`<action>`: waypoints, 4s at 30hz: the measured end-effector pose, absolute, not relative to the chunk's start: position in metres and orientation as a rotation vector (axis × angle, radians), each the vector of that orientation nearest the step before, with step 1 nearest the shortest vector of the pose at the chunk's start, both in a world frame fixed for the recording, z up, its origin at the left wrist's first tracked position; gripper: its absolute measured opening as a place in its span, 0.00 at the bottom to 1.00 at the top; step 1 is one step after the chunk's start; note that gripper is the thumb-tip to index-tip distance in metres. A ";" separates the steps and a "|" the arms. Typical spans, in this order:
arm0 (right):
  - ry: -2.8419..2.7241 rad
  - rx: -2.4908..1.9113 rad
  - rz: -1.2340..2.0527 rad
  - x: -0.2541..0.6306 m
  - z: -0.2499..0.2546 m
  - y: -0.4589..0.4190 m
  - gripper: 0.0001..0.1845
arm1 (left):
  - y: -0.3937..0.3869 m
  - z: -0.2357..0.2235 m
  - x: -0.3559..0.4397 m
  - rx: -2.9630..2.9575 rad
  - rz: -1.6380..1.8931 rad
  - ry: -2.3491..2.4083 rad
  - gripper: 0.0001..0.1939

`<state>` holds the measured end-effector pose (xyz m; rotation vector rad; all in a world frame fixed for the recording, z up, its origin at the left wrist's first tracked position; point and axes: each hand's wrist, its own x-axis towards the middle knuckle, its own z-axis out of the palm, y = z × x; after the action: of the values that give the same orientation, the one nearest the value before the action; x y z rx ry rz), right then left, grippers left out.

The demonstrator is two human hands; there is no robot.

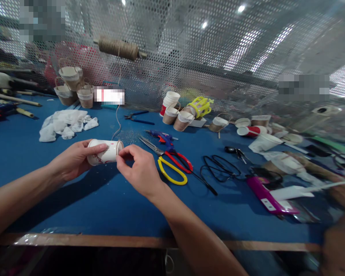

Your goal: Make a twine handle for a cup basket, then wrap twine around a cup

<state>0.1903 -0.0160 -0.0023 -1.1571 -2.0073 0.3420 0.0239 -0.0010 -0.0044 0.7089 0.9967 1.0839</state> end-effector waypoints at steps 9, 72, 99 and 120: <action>-2.035 -1.128 0.373 0.191 -0.004 -0.015 0.03 | -0.003 -0.007 0.025 0.790 1.129 0.985 0.11; -1.299 -1.011 1.402 0.198 0.001 -0.002 0.08 | -0.011 -0.006 0.020 1.198 0.849 0.880 0.06; -1.312 -1.091 1.363 0.196 -0.005 0.000 0.09 | -0.010 -0.008 0.022 1.089 0.931 0.827 0.06; -1.604 -1.150 0.900 0.197 -0.004 -0.003 0.15 | -0.009 -0.001 0.025 0.860 1.043 0.890 0.07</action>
<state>0.1972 -0.0030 -0.0042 -1.1496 -1.6044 0.8995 0.0250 -0.0091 -0.0013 0.8599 0.8897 1.0425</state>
